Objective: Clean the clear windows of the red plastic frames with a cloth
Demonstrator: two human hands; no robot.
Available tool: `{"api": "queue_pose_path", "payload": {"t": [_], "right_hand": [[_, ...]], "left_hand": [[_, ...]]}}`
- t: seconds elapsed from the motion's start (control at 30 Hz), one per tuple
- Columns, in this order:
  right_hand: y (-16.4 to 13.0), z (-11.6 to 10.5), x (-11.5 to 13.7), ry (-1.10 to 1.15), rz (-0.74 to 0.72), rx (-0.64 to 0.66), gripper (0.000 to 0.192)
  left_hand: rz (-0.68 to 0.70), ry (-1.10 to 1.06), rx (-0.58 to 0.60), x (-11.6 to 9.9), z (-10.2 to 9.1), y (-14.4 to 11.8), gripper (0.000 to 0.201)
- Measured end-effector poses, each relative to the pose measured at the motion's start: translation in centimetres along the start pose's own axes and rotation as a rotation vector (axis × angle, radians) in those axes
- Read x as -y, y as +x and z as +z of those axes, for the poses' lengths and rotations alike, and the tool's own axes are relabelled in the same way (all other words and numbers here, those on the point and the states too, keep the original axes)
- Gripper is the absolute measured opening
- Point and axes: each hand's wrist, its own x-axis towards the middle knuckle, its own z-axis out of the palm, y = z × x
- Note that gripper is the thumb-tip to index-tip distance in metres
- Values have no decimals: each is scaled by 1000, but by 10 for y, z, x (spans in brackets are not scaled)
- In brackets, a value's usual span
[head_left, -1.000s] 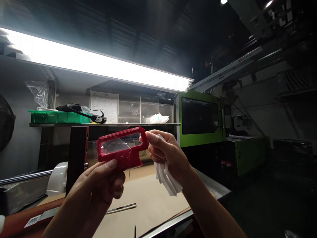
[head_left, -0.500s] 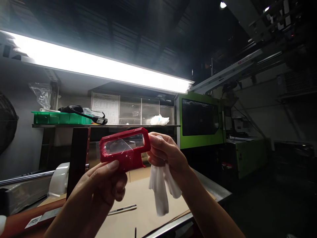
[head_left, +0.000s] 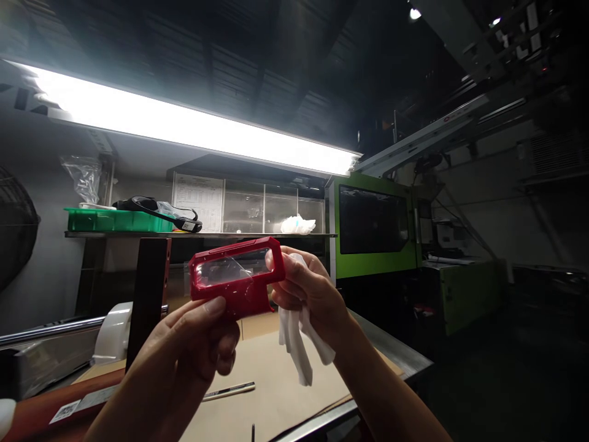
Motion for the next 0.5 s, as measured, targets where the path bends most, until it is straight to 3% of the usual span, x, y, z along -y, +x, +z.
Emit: {"api": "queue_pose_path", "payload": {"t": [0.37,0.5], "right_hand": [[18,9,-2,137,30,10,19],[26,18,3,128,23,-24,32]], "left_hand": [[141,99,210,-7,0,4,15],[209,132,255,-20,6,7,10]]}}
